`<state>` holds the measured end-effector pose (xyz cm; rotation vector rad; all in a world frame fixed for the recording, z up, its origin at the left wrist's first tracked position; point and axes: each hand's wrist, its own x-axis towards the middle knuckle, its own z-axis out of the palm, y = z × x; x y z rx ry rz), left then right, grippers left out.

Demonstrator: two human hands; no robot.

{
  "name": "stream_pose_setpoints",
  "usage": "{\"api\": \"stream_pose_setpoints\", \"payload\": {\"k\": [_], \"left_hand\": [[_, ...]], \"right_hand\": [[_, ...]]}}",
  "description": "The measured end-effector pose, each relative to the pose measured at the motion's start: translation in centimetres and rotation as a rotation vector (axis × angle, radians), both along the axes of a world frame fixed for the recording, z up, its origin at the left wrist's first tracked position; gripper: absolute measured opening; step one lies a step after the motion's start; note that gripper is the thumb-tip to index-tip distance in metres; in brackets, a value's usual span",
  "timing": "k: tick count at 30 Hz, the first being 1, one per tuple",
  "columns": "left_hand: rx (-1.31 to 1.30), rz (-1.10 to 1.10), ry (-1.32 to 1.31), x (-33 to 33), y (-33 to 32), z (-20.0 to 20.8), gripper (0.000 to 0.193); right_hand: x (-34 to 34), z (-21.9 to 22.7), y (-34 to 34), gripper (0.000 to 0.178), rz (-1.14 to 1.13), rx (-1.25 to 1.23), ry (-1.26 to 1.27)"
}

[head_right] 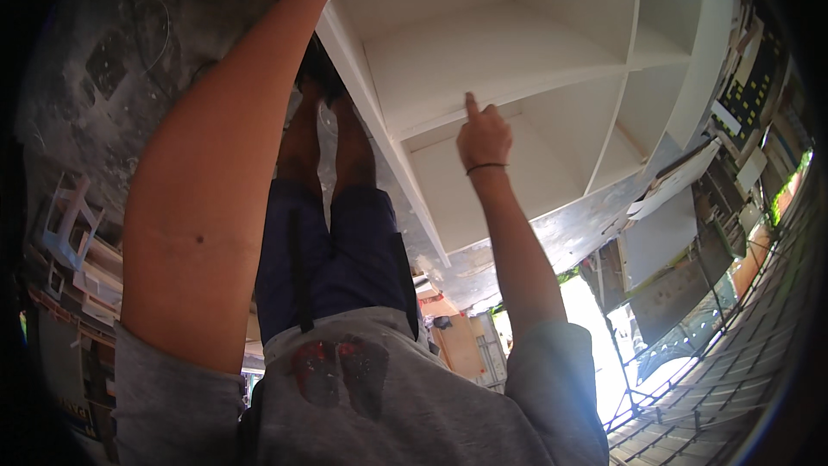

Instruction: The person assembles a white wooden cabinet by inserting and securing internal dividers. They use a utility knife to trim excess material from the edges of the dividers and ensure a snug fit within the cabinet frame.

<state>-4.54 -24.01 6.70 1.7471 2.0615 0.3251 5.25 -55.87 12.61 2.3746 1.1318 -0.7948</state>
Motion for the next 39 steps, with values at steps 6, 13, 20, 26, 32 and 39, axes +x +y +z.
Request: {"api": "stream_pose_setpoints", "payload": {"k": [6, 13, 20, 26, 32, 39], "left_hand": [[0.123, 0.012, 0.004, -0.8, 0.2, -1.5, 0.073], [0.070, -0.018, -0.009, -0.1, 0.1, 0.0, 0.073], [0.156, -0.005, -0.036, -0.6, 0.1, -1.9, 0.073], [-0.028, 0.026, -0.051, 0.1, 0.1, 0.3, 0.072], [0.183, -0.005, -0.042, -1.1, 0.1, -2.3, 0.072], [0.087, -0.005, -0.097, -0.3, 0.0, -1.2, 0.074]], "right_hand": [[-8.3, 1.0, 0.1, 0.050, -0.326, 0.004, 0.548], [1.9, 0.3, 1.6, 0.047, -0.035, -0.151, -0.057], [-4.7, 0.1, 2.8, 0.048, -0.208, -0.167, 0.425], [4.1, 0.5, 3.8, 0.041, 0.001, -0.312, -0.018], [-7.5, 1.3, 5.9, 0.041, 0.040, -0.299, 0.410], [7.3, 0.8, 4.8, 0.033, -0.030, -0.397, -0.028]]}}
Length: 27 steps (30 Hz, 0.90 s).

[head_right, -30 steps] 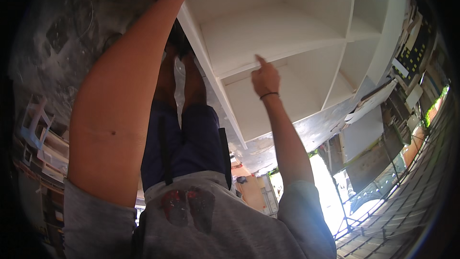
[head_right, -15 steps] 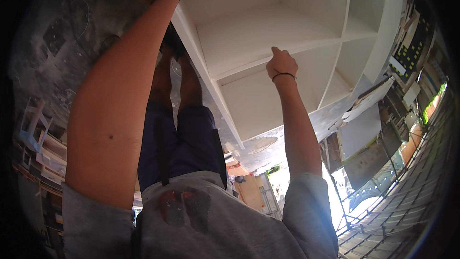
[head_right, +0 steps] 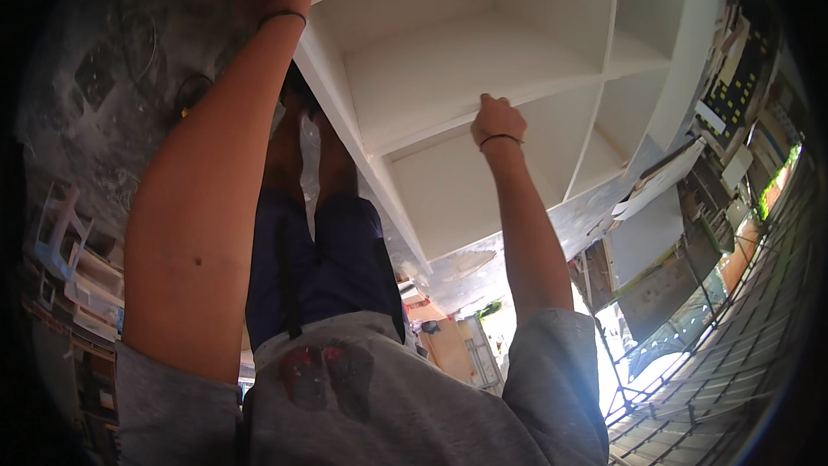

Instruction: The person assembles a white wooden cabinet by inserting and securing internal dividers. They use a utility knife to trim excess material from the edges of the dividers and ensure a snug fit within the cabinet frame.

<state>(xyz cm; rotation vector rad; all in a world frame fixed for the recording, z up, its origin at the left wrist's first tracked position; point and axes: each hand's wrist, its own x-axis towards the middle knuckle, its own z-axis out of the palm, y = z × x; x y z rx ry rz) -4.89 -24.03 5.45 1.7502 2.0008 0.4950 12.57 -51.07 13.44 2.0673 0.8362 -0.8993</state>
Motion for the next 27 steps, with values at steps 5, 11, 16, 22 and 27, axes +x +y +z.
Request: {"api": "stream_pose_setpoints", "payload": {"k": [5, 11, 16, 22, 27], "left_hand": [[-0.005, 0.001, 0.043, -0.5, 0.3, -0.1, 0.074], [0.108, -0.065, -0.022, -1.3, 0.4, -2.2, 0.071], [-0.021, -0.045, -0.010, -1.1, 0.5, -0.2, 0.069], [-0.121, 0.007, 0.133, -1.0, 0.7, 0.0, 0.071], [-0.239, 0.020, 0.223, 0.3, 0.8, 2.7, 0.069]], "right_hand": [[-13.7, 1.1, 1.1, 0.044, -0.010, 0.064, 0.471], [6.5, -0.1, -0.7, 0.044, 0.008, 0.145, -0.057], [8.2, -0.5, -3.0, 0.045, 0.193, 0.178, 0.058], [-2.9, 0.9, -0.1, 0.048, 0.071, 0.117, 0.447], [12.8, 0.3, -1.1, 0.040, 0.162, -0.002, -0.035]]}}
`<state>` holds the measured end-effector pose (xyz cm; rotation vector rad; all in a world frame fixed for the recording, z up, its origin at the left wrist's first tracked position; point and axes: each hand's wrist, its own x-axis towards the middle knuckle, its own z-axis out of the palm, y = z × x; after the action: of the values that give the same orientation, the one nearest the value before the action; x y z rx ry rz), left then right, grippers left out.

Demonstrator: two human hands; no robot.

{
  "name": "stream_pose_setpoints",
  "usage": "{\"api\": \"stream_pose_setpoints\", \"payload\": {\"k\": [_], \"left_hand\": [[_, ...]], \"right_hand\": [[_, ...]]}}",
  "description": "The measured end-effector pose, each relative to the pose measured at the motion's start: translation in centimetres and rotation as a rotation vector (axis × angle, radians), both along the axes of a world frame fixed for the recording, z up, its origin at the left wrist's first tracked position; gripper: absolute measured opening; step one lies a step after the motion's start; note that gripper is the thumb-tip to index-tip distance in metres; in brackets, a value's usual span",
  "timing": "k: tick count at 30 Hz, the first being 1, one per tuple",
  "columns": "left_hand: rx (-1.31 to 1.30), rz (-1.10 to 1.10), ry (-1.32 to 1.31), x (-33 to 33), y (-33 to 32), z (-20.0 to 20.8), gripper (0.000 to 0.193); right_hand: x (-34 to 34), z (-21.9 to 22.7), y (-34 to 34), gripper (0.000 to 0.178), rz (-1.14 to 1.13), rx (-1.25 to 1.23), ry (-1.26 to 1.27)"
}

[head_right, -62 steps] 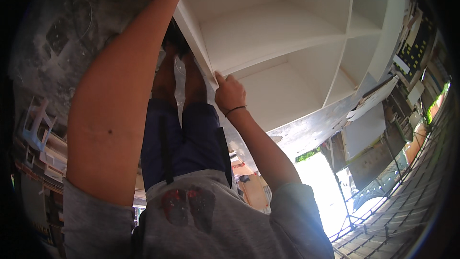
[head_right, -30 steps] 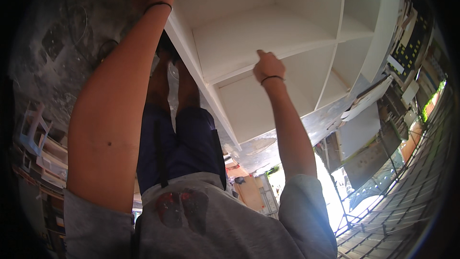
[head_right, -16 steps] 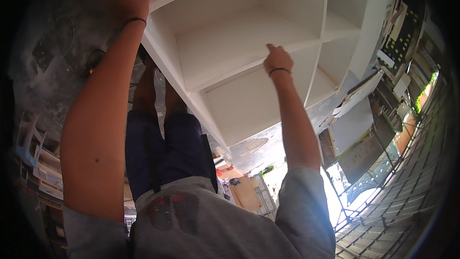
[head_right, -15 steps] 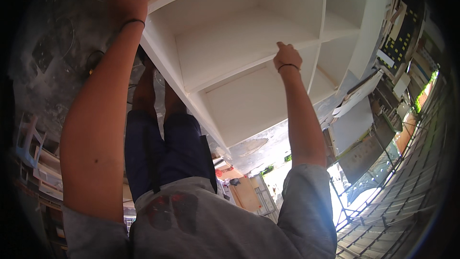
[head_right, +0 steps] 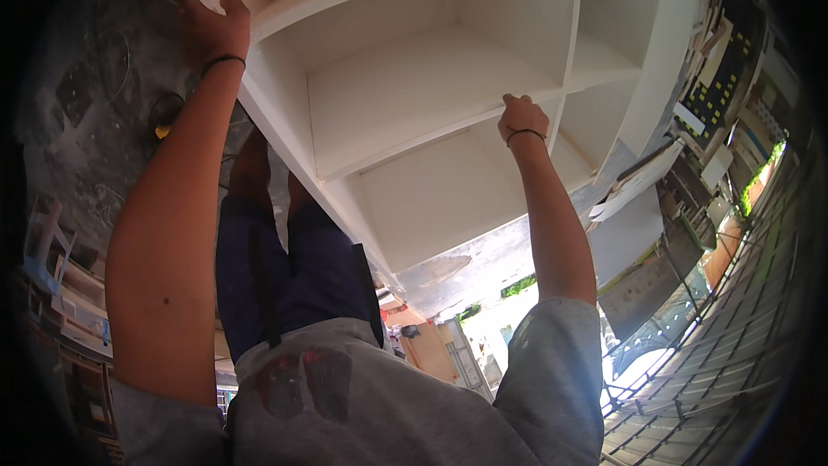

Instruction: The person assembles a white wooden cabinet by inserting and securing internal dividers. They use a utility knife to trim excess material from the edges of the dividers and ensure a snug fit within the cabinet frame.

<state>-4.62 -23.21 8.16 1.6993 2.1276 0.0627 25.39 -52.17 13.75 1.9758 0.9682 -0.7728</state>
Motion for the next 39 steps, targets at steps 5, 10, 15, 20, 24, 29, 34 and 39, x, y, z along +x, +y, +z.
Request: {"api": "stream_pose_setpoints", "payload": {"k": [5, 10, 15, 20, 24, 29, 34, 39], "left_hand": [[0.066, 0.004, -0.025, -0.8, -0.1, -0.9, 0.071], [0.020, -0.009, 0.025, -0.9, -0.3, -1.0, 0.071], [0.008, -0.019, 0.062, -1.0, 0.3, -0.5, 0.069], [0.076, -0.018, 0.047, -1.2, -0.1, 0.2, 0.062], [0.118, -0.043, 0.058, -1.7, -0.3, 1.1, 0.061], [0.127, -0.079, 0.073, -1.4, 0.2, 0.2, 0.064], [0.194, -0.114, 0.080, -1.4, 0.8, -1.0, 0.064], [0.118, -0.081, 0.075, -1.3, 1.0, -0.6, 0.064]], "right_hand": [[-11.1, -0.9, -0.4, 0.043, 0.003, 0.084, 0.273], [-20.3, 1.5, 2.3, 0.049, -0.156, -0.007, 0.675], [3.4, -1.2, -0.1, 0.045, -0.127, 0.126, 0.039], [14.6, 1.4, -3.1, 0.048, 0.013, 0.006, -0.151], [14.8, 1.0, -4.6, 0.050, 0.134, 0.069, -0.149], [16.1, -0.6, -5.5, 0.050, 0.210, 0.183, -0.130], [9.3, -1.5, -4.9, 0.048, 0.097, 0.315, 0.001], [-9.0, -1.9, -5.3, 0.044, 0.008, 0.541, 0.147]]}}
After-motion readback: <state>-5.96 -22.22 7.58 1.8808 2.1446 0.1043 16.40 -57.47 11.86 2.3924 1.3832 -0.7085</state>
